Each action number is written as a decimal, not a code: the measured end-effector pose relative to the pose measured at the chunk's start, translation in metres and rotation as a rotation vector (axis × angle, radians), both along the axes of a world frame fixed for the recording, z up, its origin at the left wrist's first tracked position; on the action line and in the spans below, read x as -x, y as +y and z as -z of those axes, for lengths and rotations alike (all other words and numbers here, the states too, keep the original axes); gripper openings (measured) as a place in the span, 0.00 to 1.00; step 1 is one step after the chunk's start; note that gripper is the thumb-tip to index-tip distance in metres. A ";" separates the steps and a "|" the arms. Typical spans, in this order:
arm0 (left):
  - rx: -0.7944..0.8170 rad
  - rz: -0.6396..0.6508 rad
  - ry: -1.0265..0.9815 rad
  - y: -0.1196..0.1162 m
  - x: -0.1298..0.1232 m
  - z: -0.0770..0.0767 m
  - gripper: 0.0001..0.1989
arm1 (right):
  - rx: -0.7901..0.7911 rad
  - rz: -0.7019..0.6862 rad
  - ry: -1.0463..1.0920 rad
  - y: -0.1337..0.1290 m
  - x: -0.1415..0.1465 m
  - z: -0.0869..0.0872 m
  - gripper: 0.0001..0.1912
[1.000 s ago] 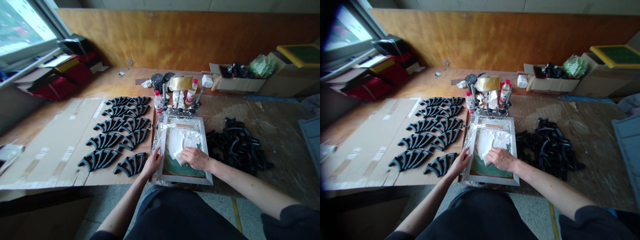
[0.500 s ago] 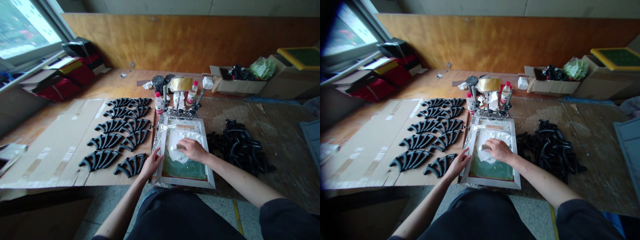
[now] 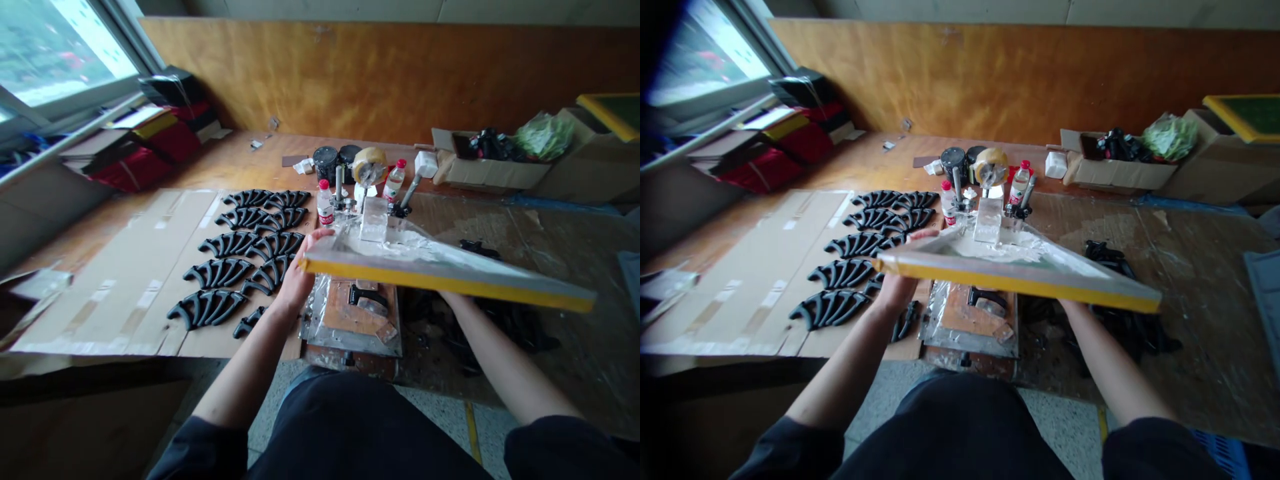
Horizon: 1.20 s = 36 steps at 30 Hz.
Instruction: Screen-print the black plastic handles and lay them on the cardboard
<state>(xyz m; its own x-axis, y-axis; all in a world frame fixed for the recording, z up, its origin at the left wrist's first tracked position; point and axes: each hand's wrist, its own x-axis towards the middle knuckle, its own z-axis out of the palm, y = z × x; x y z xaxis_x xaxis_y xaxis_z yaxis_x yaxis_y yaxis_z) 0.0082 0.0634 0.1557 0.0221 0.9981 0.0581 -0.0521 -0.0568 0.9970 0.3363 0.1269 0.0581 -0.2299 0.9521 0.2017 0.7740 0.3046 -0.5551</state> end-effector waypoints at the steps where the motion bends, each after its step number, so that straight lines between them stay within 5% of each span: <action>1: -0.031 0.004 -0.019 0.008 -0.003 -0.003 0.24 | 0.029 -0.044 -0.035 -0.012 0.015 0.012 0.21; 6: -0.006 -0.105 -0.089 0.008 -0.018 0.007 0.27 | 0.138 -0.128 -0.426 -0.055 0.081 0.043 0.09; 10: 0.366 0.106 -0.041 -0.045 -0.033 0.046 0.32 | 0.264 -0.099 -0.482 -0.069 0.101 0.028 0.09; 12: 0.562 0.210 -0.090 -0.074 -0.041 0.069 0.34 | 0.190 -0.112 -0.418 -0.081 0.120 0.019 0.09; 15: 0.630 0.011 -0.245 -0.101 -0.041 0.097 0.30 | -0.009 -0.272 -0.315 -0.109 0.164 0.009 0.09; 18: 0.624 -0.297 -0.251 -0.115 -0.007 0.118 0.27 | -0.055 -0.488 -0.192 -0.127 0.207 0.009 0.07; 24: 0.792 -0.610 0.089 -0.158 0.110 0.161 0.27 | -0.026 -0.683 -0.155 -0.106 0.264 0.034 0.12; 28: 1.003 -0.533 0.405 -0.175 0.152 0.186 0.26 | 0.036 -0.657 -0.363 -0.091 0.297 0.051 0.22; 36: 1.043 -0.376 0.662 -0.154 0.168 0.202 0.29 | 0.327 -0.611 -0.493 -0.076 0.332 0.065 0.23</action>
